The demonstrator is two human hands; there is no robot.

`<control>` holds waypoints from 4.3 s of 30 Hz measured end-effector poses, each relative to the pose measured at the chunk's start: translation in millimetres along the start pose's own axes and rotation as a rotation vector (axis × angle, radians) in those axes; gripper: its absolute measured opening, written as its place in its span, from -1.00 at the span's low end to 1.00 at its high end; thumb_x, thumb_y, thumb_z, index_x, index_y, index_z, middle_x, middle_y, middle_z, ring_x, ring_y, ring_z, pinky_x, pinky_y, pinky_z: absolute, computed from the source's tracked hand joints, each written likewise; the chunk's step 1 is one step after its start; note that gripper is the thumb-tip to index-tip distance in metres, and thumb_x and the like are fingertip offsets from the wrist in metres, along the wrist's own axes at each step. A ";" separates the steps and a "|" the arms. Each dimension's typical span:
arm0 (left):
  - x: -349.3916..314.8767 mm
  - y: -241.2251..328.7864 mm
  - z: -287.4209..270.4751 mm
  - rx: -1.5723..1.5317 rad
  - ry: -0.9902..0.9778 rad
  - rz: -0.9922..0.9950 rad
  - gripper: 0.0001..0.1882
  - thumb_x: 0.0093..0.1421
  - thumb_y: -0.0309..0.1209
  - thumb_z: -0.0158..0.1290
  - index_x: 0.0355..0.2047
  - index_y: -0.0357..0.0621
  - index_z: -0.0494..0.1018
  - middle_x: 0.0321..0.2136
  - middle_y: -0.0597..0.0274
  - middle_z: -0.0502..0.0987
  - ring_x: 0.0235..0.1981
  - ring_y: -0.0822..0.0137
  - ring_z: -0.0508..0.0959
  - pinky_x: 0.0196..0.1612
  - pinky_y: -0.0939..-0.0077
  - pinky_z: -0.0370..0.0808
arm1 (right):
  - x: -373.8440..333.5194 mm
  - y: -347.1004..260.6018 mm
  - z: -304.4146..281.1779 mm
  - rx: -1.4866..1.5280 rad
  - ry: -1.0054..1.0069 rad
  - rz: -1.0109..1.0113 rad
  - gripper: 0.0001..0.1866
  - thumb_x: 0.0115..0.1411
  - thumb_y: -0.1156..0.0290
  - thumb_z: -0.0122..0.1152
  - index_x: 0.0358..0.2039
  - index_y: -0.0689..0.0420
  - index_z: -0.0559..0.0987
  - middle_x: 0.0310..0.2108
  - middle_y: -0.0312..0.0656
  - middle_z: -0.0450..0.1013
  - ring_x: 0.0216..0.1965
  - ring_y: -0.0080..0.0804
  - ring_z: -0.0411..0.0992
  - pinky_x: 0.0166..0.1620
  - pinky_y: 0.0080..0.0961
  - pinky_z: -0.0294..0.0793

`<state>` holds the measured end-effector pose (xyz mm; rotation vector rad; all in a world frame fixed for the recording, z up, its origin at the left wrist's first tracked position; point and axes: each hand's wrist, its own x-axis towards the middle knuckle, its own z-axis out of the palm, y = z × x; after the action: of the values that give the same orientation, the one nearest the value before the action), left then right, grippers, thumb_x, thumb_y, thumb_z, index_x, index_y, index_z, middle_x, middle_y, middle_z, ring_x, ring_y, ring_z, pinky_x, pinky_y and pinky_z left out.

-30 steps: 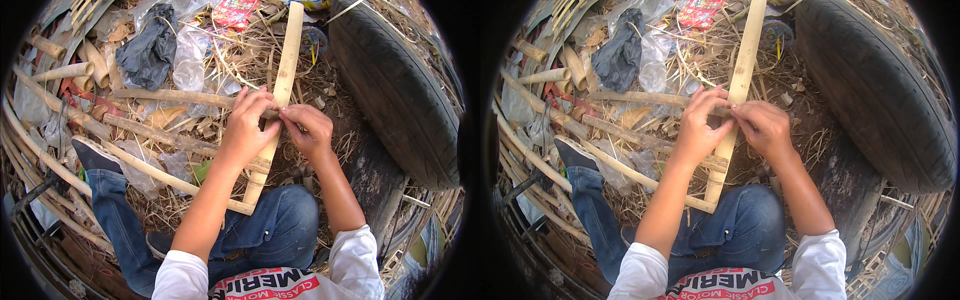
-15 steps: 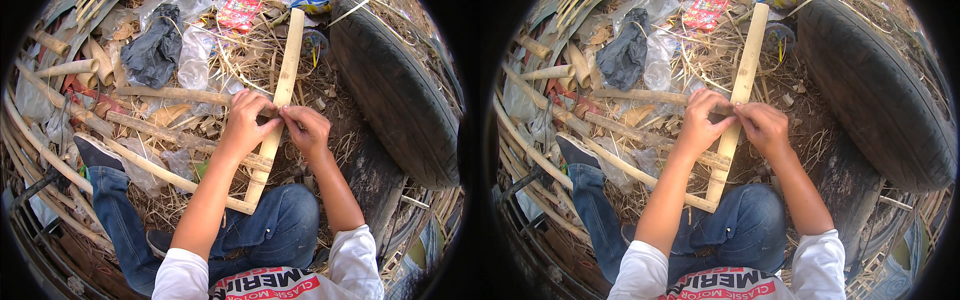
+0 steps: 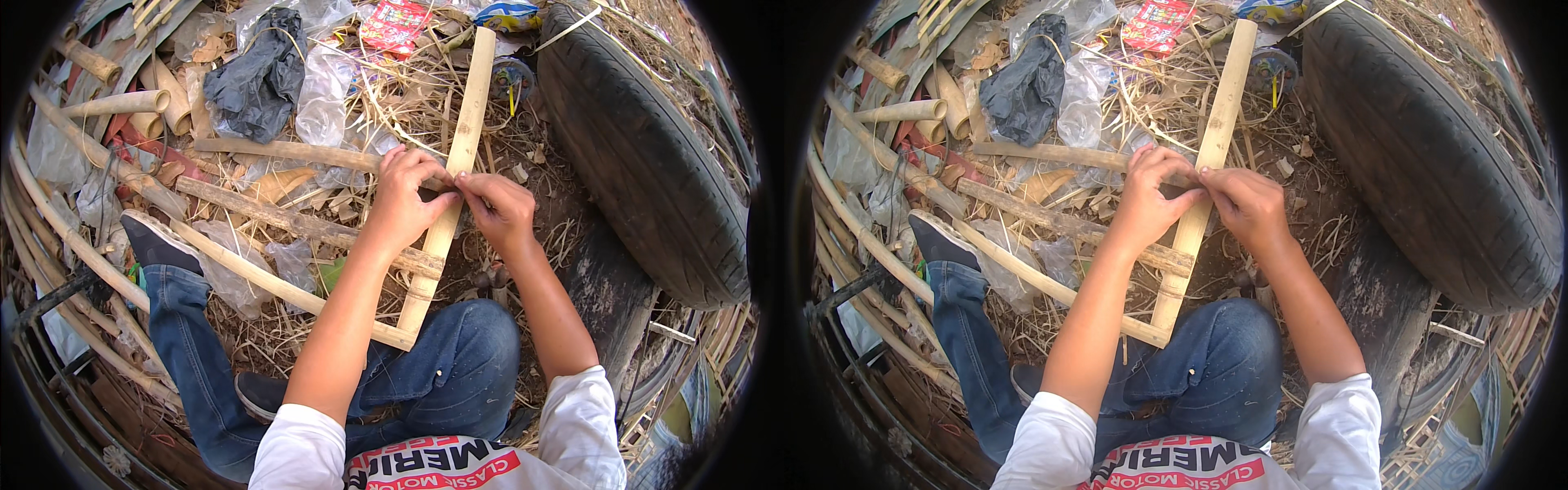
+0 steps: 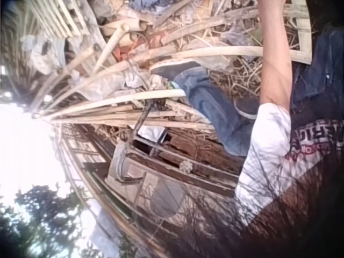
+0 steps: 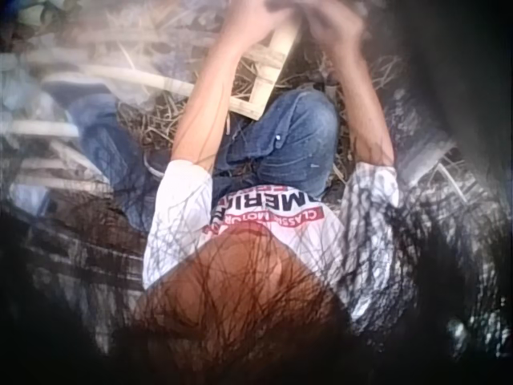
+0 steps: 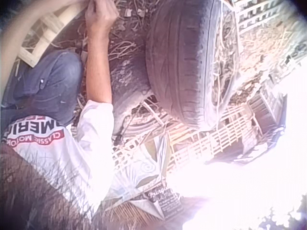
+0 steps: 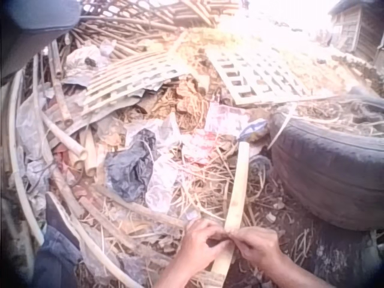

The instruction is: The person shaves a piece of wood using a machete and then hammers a small nail into the wood structure while sitting on the ground.

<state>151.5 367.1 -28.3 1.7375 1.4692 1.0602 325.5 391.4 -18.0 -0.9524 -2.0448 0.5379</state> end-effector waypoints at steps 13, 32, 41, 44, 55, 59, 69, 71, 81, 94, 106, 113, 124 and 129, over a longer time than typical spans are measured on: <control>-1.0 -1.9 9.0 0.001 0.085 -0.028 -0.87 -0.05 -0.41 0.30 -0.50 -0.13 0.57 -0.45 0.32 0.53 -0.26 0.32 0.54 0.29 0.13 0.08 | 6.4 3.8 -10.8 -0.025 -0.123 -0.123 -0.73 -0.06 0.66 0.32 -0.28 0.17 0.63 -0.35 -0.12 0.58 -0.34 -0.20 0.58 -0.28 -0.40 0.58; -1.9 -0.9 12.9 0.112 0.120 0.049 -0.85 -0.01 -0.39 0.26 -0.45 -0.12 0.52 -0.40 0.31 0.49 -0.23 0.27 0.51 0.25 0.04 0.07 | 0.8 -3.1 -13.3 0.015 -0.158 -0.035 -0.56 -0.10 0.73 0.23 -0.16 0.08 0.63 -0.26 -0.15 0.56 -0.33 -0.18 0.55 -0.28 -0.38 0.57; -0.8 -2.8 15.4 0.139 0.108 0.051 -0.85 -0.02 -0.39 0.25 -0.48 -0.15 0.51 -0.41 0.30 0.48 -0.23 0.26 0.51 0.24 0.01 0.06 | 0.5 -5.8 -13.8 -0.021 -0.166 -0.038 -0.52 -0.11 0.75 0.20 -0.14 0.04 0.63 -0.25 -0.18 0.55 -0.34 -0.19 0.55 -0.29 -0.38 0.56; -0.1 -4.1 15.7 0.119 0.097 0.035 -0.84 0.00 -0.38 0.24 -0.49 -0.16 0.50 -0.41 0.30 0.47 -0.24 0.26 0.51 0.24 0.03 0.05 | 1.4 -5.5 -12.0 -0.012 -0.157 -0.019 -0.51 -0.11 0.75 0.19 -0.14 0.04 0.63 -0.25 -0.17 0.55 -0.34 -0.17 0.55 -0.29 -0.37 0.56; 1.7 -4.9 15.3 0.107 0.022 -0.059 -0.74 0.00 -0.25 0.30 -0.55 -0.11 0.48 -0.44 0.32 0.42 -0.23 0.28 0.47 0.26 0.07 -0.05 | -27.4 -25.1 -36.5 0.073 0.131 0.426 -0.57 -0.04 0.76 0.05 -0.12 0.21 0.56 -0.30 -0.14 0.55 -0.30 -0.37 0.56 -0.19 -0.53 0.53; 2.6 -4.5 17.1 0.105 0.038 -0.051 -0.72 -0.01 -0.22 0.31 -0.56 -0.10 0.47 -0.45 0.32 0.42 -0.22 0.29 0.46 0.25 0.08 -0.06 | -109.6 -54.3 -78.3 -0.062 -0.048 0.853 -0.79 0.06 0.66 0.16 -0.24 0.24 0.50 -0.45 -0.17 0.50 -0.48 -0.50 0.48 -0.39 -0.56 0.47; 8.2 -5.0 14.7 0.148 -0.052 -0.092 -0.70 0.01 -0.19 0.29 -0.54 -0.11 0.46 -0.43 0.30 0.43 -0.19 0.26 0.45 0.23 0.10 -0.06 | -235.4 -81.6 -114.4 0.032 -0.426 1.192 -0.75 0.02 0.56 0.25 -0.24 0.26 0.52 -0.43 -0.09 0.54 -0.47 -0.34 0.49 -0.35 -0.46 0.47; 8.8 -2.4 12.8 0.151 -0.058 -0.086 -0.70 0.01 -0.18 0.29 -0.54 -0.11 0.46 -0.43 0.28 0.43 -0.18 0.25 0.44 0.23 0.09 -0.07 | -234.6 -86.5 -112.9 -0.050 -0.493 1.186 -0.72 0.01 0.53 0.25 -0.21 0.26 0.53 -0.39 -0.05 0.55 -0.45 -0.30 0.50 -0.31 -0.43 0.48; 7.2 -1.7 12.2 0.159 -0.071 -0.080 -0.72 0.02 -0.18 0.28 -0.52 -0.08 0.48 -0.42 0.27 0.41 -0.12 0.22 0.42 0.24 0.09 -0.08 | -221.4 -103.8 -118.6 -0.179 -0.355 1.174 -0.61 0.17 0.27 0.21 -0.12 0.33 0.46 -0.38 0.17 0.52 -0.27 0.11 0.52 -0.21 -0.18 0.46; 3.9 0.4 12.1 0.166 -0.009 -0.020 -0.78 0.02 -0.25 0.27 -0.51 -0.08 0.51 -0.42 0.30 0.40 -0.15 0.24 0.42 0.22 0.03 -0.07 | -66.4 -139.5 -135.4 0.761 -0.289 1.448 -0.52 0.37 -0.07 -0.14 -0.40 0.14 0.33 -0.72 -0.37 0.16 -0.80 -0.62 0.13 -0.73 -0.61 0.18; 1.2 -3.2 18.4 0.139 0.050 0.008 -0.80 0.00 -0.26 0.28 -0.35 0.03 0.59 -0.44 0.36 0.39 -0.15 0.30 0.42 0.22 0.06 -0.06 | -22.5 -136.0 -111.8 0.669 -0.386 1.423 -0.52 0.37 -0.07 -0.12 -0.38 0.15 0.34 -0.72 -0.38 0.15 -0.81 -0.64 0.11 -0.74 -0.62 0.15; 0.2 -6.8 18.4 0.148 0.082 0.017 -0.78 -0.04 -0.27 0.31 -0.40 -0.02 0.57 -0.44 0.38 0.39 -0.15 0.30 0.42 0.21 0.07 -0.05 | -20.0 -135.5 -116.4 0.649 -0.418 1.413 -0.54 0.38 -0.03 -0.13 -0.37 0.16 0.34 -0.71 -0.37 0.16 -0.80 -0.63 0.12 -0.72 -0.61 0.17; -0.5 -6.2 20.3 0.126 0.078 -0.009 -0.79 -0.04 -0.27 0.32 -0.43 0.00 0.56 -0.44 0.39 0.40 -0.15 0.31 0.43 0.21 0.07 -0.06 | -15.7 -142.1 -119.3 0.611 -0.422 1.404 -0.56 0.38 -0.02 -0.13 -0.39 0.14 0.33 -0.70 -0.36 0.16 -0.79 -0.63 0.12 -0.72 -0.63 0.16; 0.4 -6.2 20.3 0.128 0.046 -0.033 -0.77 -0.05 -0.23 0.32 -0.41 -0.01 0.59 -0.34 0.26 0.43 -0.06 0.22 0.38 0.22 0.03 -0.08 | -14.1 -142.1 -117.9 0.540 -0.455 1.400 -0.57 0.39 0.00 -0.14 -0.39 0.13 0.33 -0.70 -0.36 0.17 -0.78 -0.63 0.12 -0.72 -0.63 0.16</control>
<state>166.2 369.4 -43.4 1.7804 1.6207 1.0141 363.9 296.5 136.3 -1.9060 -1.0962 2.0288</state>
